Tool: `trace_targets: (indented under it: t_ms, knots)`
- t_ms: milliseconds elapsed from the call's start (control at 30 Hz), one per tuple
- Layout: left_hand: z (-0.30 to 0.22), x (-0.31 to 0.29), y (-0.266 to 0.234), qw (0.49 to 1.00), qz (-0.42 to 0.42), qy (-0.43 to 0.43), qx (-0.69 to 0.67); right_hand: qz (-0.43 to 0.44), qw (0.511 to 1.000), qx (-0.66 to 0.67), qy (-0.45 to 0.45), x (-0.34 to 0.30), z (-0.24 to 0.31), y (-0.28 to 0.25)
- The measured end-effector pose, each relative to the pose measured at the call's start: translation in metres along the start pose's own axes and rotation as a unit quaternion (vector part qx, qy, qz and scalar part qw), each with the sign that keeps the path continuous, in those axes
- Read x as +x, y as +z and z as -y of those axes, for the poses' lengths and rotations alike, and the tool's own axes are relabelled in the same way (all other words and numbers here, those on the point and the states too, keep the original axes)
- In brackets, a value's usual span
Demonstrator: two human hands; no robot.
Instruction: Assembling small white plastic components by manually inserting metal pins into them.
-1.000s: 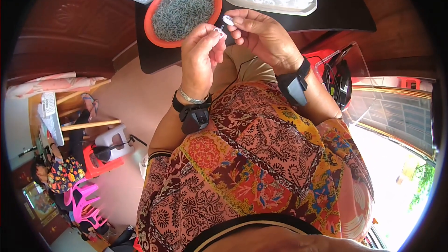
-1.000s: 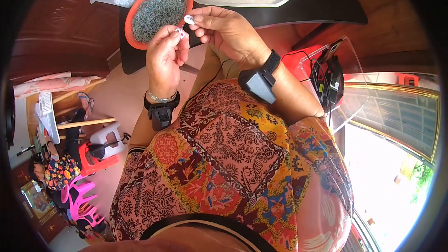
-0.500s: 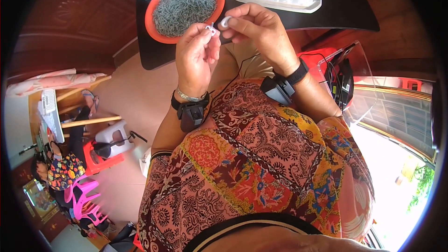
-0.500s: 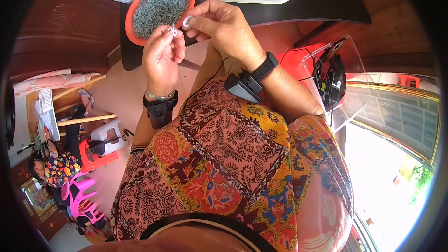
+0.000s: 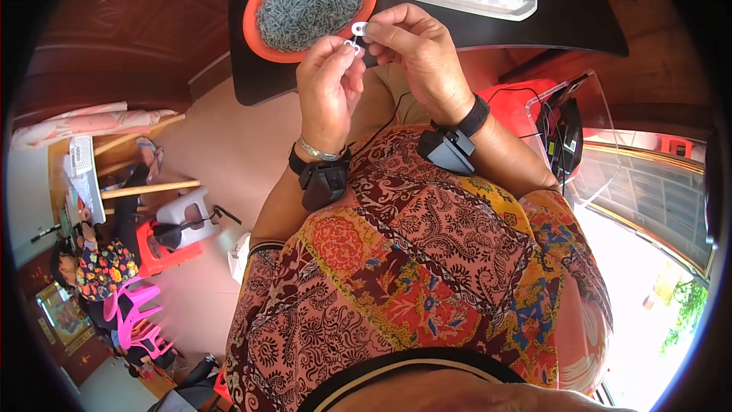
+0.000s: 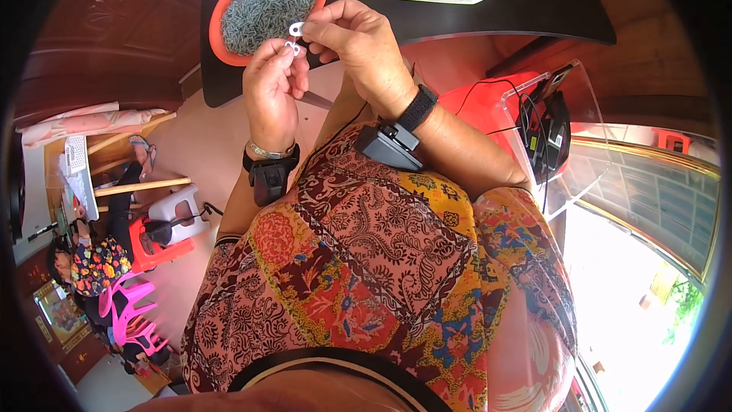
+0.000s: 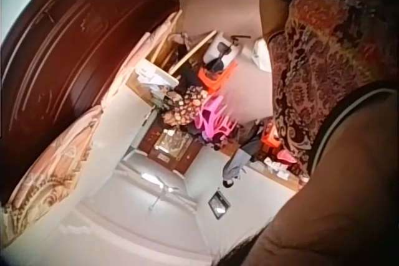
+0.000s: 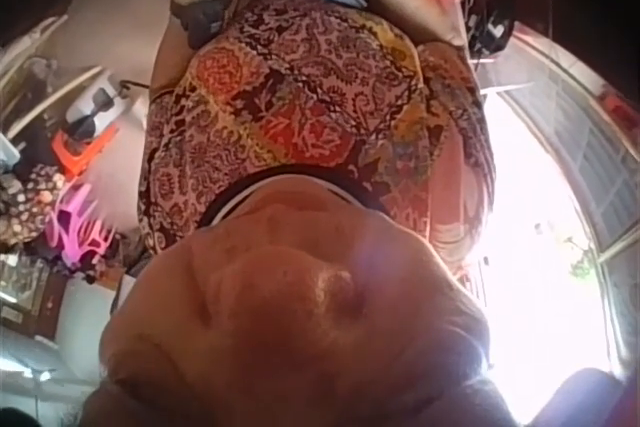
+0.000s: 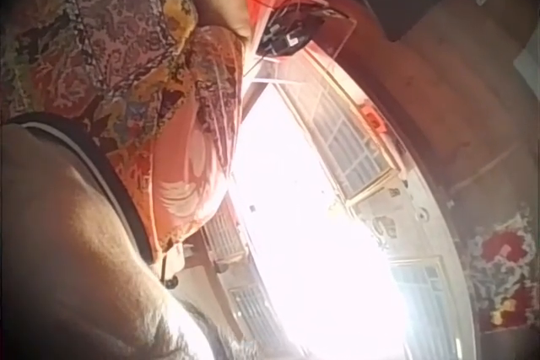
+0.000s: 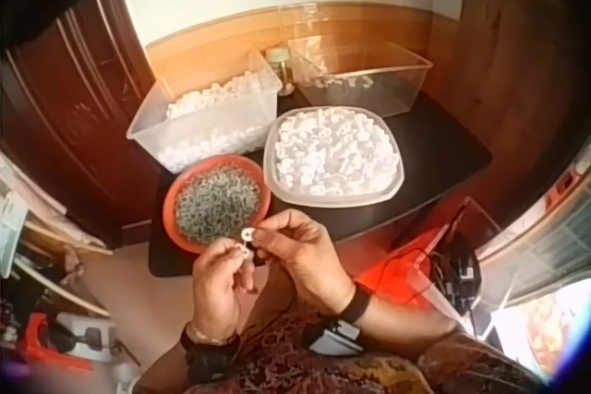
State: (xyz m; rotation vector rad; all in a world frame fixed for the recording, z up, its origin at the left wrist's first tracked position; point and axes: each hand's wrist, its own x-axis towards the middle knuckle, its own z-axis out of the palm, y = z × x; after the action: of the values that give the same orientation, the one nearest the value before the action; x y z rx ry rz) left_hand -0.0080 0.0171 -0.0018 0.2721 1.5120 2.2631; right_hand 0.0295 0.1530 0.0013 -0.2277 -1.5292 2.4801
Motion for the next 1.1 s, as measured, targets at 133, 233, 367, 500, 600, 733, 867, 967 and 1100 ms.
trace_targets:
  t_ms: [133,233,367,500,600,733,867,967,1100]
  knots:
    - [0.002,0.000,0.000,1.000,-0.005,-0.002,0.003,-0.015,1.000,0.003,-0.026,0.000,-0.003,0.005]
    - [0.002,0.000,0.001,1.000,-0.010,-0.002,0.002,-0.014,0.999,-0.002,-0.047,0.000,-0.006,0.006]
    - [0.003,0.000,-0.002,1.000,-0.010,-0.003,0.005,-0.018,0.997,-0.026,-0.077,-0.001,-0.009,0.006]
    - [0.002,-0.001,-0.001,1.000,-0.009,-0.004,0.009,-0.016,0.996,-0.036,-0.083,-0.003,-0.009,0.007]
    - [0.003,-0.001,-0.001,1.000,-0.002,-0.002,0.008,-0.023,0.996,-0.035,-0.076,-0.002,-0.009,0.005]
    - [0.002,-0.001,0.001,1.000,-0.003,0.000,0.004,-0.010,0.999,0.003,-0.036,-0.001,-0.010,0.000]
    - [0.003,-0.001,0.000,1.000,-0.008,0.000,0.004,-0.002,1.000,0.020,-0.017,-0.003,-0.010,0.001]
    - [0.004,-0.002,-0.001,1.000,-0.007,0.001,0.004,-0.001,0.999,-0.004,-0.050,-0.005,-0.009,0.003]
    - [0.004,-0.002,-0.002,1.000,-0.002,-0.001,0.000,0.006,0.993,-0.050,-0.106,-0.004,-0.015,0.001]
